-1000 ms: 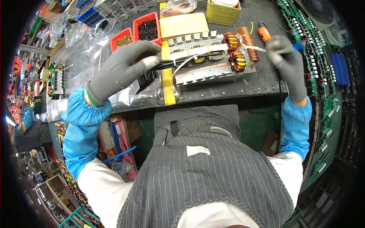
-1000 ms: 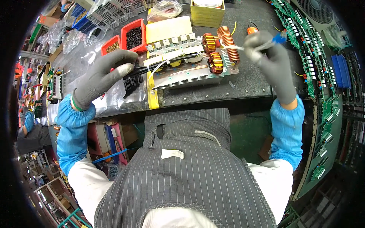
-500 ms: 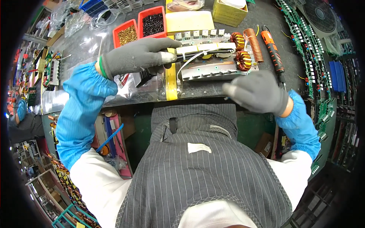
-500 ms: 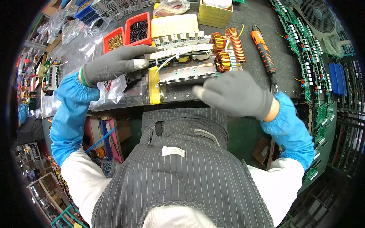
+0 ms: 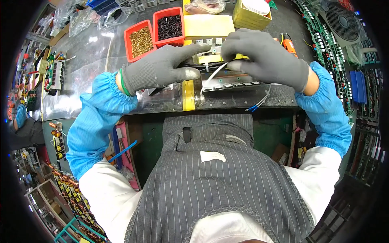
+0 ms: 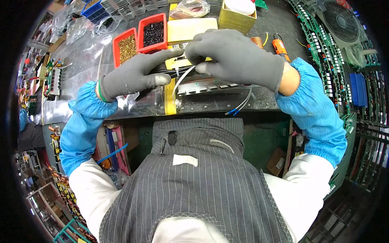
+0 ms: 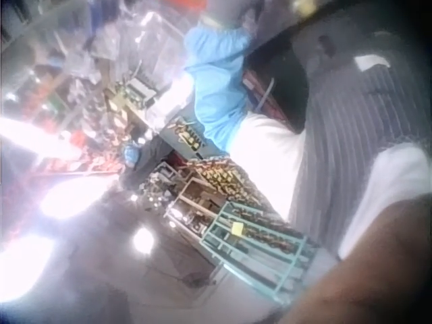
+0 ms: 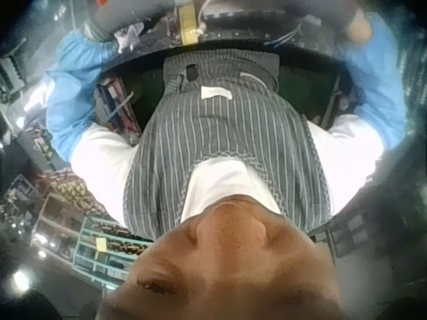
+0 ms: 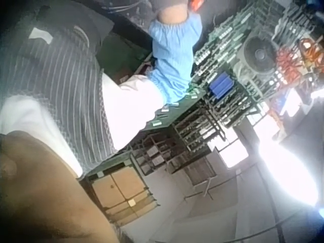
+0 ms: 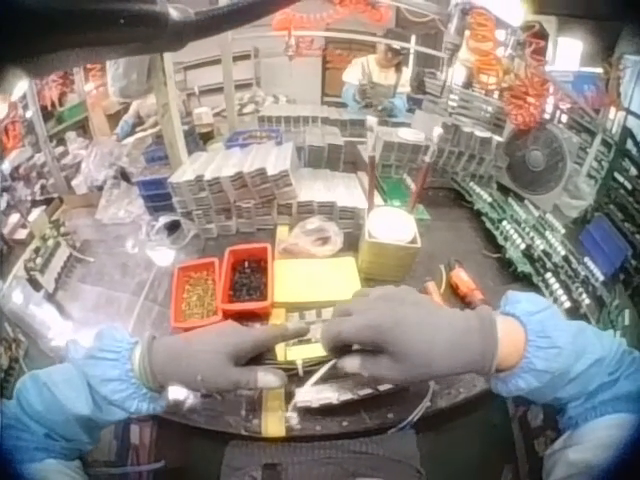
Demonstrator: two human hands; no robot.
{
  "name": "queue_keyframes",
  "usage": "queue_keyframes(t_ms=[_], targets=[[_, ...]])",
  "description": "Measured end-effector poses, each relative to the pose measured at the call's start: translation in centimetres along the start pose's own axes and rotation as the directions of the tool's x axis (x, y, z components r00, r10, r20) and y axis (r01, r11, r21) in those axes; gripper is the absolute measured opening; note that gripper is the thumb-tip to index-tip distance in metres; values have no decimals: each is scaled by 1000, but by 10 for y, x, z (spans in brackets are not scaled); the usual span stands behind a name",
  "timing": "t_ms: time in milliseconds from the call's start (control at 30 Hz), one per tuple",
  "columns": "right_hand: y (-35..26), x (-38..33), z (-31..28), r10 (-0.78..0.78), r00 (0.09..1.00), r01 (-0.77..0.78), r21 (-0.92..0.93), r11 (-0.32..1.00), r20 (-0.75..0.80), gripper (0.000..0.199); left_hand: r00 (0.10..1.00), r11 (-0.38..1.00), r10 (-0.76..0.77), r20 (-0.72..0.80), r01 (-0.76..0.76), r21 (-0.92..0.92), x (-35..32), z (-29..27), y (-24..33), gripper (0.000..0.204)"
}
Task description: Assemble an electronic component by applying thermal paste, installing an insulation sheet, and mounting a printed circuit board using screws and an electric screwdriver.
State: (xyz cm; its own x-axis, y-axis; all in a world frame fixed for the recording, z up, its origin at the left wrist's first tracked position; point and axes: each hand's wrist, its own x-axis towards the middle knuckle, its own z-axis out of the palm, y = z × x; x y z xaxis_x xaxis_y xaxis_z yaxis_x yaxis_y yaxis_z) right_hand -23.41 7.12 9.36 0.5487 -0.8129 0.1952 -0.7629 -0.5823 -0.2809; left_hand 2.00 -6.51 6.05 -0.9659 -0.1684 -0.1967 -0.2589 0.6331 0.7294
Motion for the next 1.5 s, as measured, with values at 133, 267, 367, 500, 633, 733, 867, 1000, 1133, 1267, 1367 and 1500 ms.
queue_keyframes(t_ms=[133, 267, 367, 500, 633, 733, 867, 1000, 1133, 1267, 1367, 1500], targets=[[-2, 2, 6, 203, 979, -197, 282, 939, 8, 28, 1000, 997, -3, 3, 3, -71, -1, 0, -3, 72], [-11, 12, 24, 170, 985, -163, 159, 974, -32, 37, 995, 993, 79, -64, -85, -86, -1, 8, -21, 79], [-15, 11, 39, 164, 985, -160, 62, 985, -62, 35, 991, 995, 90, -101, -94, -32, -3, 10, -16, 79], [-24, 13, 39, 126, 989, -126, 7, 992, -72, 28, 995, 982, 54, -85, -69, -177, -7, 11, -11, 78], [-32, 12, 37, 23, 999, -27, -182, 983, -24, 24, 999, 975, 33, -41, -41, -217, -4, 11, -16, 76], [-23, 14, 27, 5, 980, 10, 74, 997, -199, 28, 1000, 953, 21, -23, -27, -301, -8, 5, -6, 73], [6, 5, 0, 298, 953, -279, 218, 935, -55, 37, 1000, 979, -24, -4, 22, -203, 0, -2, 6, 62], [18, 1, 7, 255, 954, -286, 223, 932, 158, 47, 989, 979, -139, 44, 144, -143, 15, -1, 21, 56], [18, 3, 11, 244, 949, -274, 140, 951, 198, 51, 997, 992, 4, -71, 5, 128, 23, 11, 10, 55], [-1, 6, 15, 232, 951, -212, -115, 971, 206, 51, 969, 871, 89, -230, 36, 489, 21, 33, 3, 55], [-15, 7, 22, 317, 917, -243, -290, 926, 242, 50, 959, 825, 141, -245, 23, 565, 20, 34, -2, 55], [-19, -2, 33, 220, 962, -153, -348, 925, 162, 43, 969, 836, 111, -220, 28, 548, 18, 32, 7, 56]])
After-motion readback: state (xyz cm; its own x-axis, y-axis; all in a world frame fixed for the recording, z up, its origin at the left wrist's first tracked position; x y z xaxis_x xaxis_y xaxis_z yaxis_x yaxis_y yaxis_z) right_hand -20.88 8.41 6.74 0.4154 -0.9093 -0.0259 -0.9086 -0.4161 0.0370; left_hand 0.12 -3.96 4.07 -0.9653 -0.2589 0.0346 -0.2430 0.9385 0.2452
